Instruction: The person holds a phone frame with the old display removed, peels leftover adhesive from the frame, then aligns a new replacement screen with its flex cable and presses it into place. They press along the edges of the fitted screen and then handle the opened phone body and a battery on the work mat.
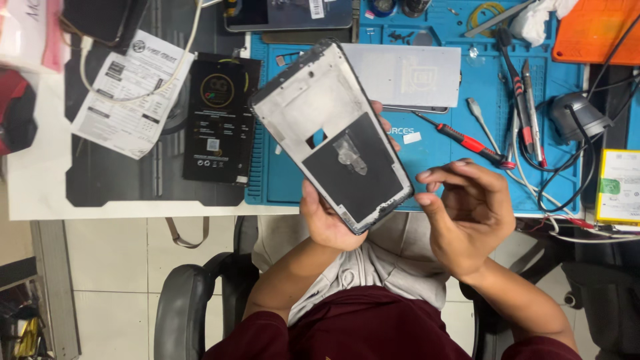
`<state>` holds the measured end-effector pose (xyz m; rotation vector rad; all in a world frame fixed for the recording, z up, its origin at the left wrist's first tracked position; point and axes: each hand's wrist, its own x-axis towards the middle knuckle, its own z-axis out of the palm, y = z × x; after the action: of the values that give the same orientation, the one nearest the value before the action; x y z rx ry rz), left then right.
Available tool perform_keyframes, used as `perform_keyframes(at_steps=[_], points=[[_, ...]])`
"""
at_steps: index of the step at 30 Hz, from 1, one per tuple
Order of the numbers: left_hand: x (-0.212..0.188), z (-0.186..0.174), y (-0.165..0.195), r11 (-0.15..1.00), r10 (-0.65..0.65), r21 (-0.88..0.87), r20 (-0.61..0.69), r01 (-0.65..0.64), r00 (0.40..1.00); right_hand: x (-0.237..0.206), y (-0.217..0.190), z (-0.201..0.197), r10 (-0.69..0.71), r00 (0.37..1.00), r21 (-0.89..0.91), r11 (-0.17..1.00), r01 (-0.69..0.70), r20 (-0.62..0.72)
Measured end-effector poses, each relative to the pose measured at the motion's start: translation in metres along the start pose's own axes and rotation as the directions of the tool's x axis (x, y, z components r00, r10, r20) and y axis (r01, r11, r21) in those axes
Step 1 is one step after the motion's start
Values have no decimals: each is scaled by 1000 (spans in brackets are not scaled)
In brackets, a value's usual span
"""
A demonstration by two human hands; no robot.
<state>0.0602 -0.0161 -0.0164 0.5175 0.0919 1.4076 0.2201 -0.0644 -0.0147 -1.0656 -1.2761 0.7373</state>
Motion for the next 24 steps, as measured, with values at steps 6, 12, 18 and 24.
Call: perform_keyframes(at_steps=[6,12,18,24], points=[[-2,4,-6,1000,-2,11,1,2,1000,2,-2,0,21,1000,73,997,-20,-20],[-1,7,-11,999,28,16,31,-28,999,-2,-6,3,1,1000,45,999,-1,5],[10,11,5,998,-64,-18,57,65,996,7,1,-5,-66,997,75,995,64,29],[58,-16,46,848,-524,176,141,499,840,26,8,-36,-127,992,-33,991,127,7]])
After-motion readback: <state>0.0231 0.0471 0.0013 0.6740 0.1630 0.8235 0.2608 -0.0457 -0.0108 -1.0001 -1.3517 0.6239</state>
